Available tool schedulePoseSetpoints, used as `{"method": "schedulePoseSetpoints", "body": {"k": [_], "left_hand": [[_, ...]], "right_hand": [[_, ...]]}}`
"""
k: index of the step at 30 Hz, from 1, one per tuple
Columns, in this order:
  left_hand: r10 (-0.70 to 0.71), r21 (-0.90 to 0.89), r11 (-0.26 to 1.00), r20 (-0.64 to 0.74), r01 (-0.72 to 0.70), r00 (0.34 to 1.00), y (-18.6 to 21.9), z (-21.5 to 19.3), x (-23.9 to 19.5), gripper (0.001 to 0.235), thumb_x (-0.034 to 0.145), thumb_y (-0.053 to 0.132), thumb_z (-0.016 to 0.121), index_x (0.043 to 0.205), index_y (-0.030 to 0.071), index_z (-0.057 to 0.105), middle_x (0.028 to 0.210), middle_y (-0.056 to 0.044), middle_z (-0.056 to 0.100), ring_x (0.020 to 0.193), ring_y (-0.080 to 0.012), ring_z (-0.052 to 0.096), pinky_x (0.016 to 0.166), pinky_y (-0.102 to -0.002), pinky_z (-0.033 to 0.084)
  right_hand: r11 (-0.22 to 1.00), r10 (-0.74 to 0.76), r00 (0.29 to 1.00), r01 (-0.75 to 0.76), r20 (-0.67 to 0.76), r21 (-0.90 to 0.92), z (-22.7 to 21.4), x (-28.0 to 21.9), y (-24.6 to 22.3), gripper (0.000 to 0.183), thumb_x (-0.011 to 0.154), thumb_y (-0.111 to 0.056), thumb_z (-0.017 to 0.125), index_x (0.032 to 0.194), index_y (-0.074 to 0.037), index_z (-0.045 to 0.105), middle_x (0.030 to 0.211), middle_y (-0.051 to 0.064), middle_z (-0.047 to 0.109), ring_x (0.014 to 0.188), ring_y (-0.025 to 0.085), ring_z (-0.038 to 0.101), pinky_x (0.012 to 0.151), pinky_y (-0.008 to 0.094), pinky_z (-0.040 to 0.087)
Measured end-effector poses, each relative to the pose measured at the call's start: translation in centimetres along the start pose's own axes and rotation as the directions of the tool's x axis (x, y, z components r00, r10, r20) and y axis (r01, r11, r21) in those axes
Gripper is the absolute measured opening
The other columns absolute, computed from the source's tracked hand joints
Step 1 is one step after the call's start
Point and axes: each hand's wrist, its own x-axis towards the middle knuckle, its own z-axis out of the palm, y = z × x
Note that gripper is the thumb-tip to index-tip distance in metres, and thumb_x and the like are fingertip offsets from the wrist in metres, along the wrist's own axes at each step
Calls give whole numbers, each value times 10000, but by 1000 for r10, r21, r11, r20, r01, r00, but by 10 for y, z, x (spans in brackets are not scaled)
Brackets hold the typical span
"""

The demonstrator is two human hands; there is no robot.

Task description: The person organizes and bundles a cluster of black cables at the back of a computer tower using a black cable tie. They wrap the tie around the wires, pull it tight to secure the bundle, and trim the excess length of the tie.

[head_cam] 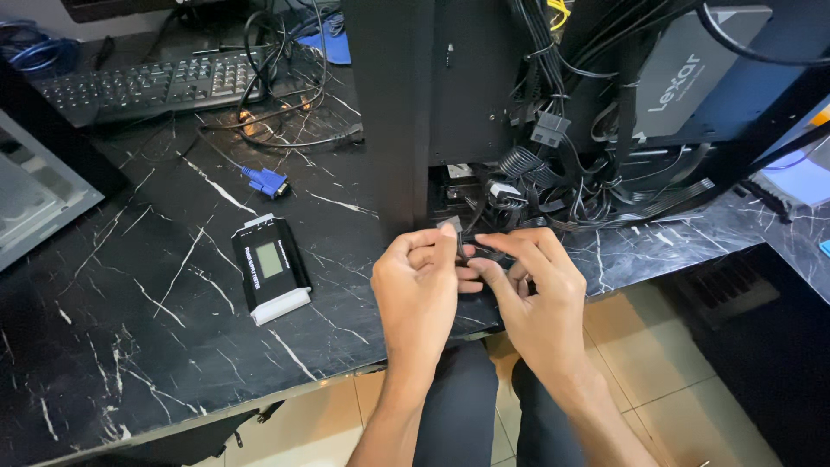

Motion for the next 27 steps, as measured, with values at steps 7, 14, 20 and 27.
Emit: {"method": "schedulePoseSetpoints", "body": {"k": [7,14,20,27], "left_hand": [[-201,-4,979,15,201,979,12,2,7,289,1065,296,783,1064,8,765,872,-132,921,600,-260,836,637,-281,645],[-83,-64,994,52,87,995,-25,5,16,244,1092,267,728,1123,28,758,969,-100,857,617,-261,849,606,-305,677],[238,-50,970,3,-237,971,-32,-4,-2,154,1070,219,729,1141,102,798,1117,-47,908,927,-182,835,895,-296,655],[462,-22,886,-50,-463,886,-48,6,4,176,1112,216,699,1115,41,708,1020,-105,771,902,-185,824,900,-316,739]], "right_hand": [[997,72,996,-72,-51,9,0,-16,3,425,1005,-107,923,1304,-32,631,1154,75,761,811,149,674,899,315,579],[994,-50,999,48,-13,-93,-2,-17,-2,289,1038,-43,872,1301,-87,761,1175,78,720,871,168,646,878,314,560],[996,79,997,-80,-15,-27,-1,-18,-4,247,1031,-76,875,1266,-96,799,1147,26,838,844,138,709,904,289,594],[999,25,999,-26,-29,-44,0,-18,2,231,1063,-110,858,1282,-88,790,1029,53,751,836,155,681,874,305,566]]}}
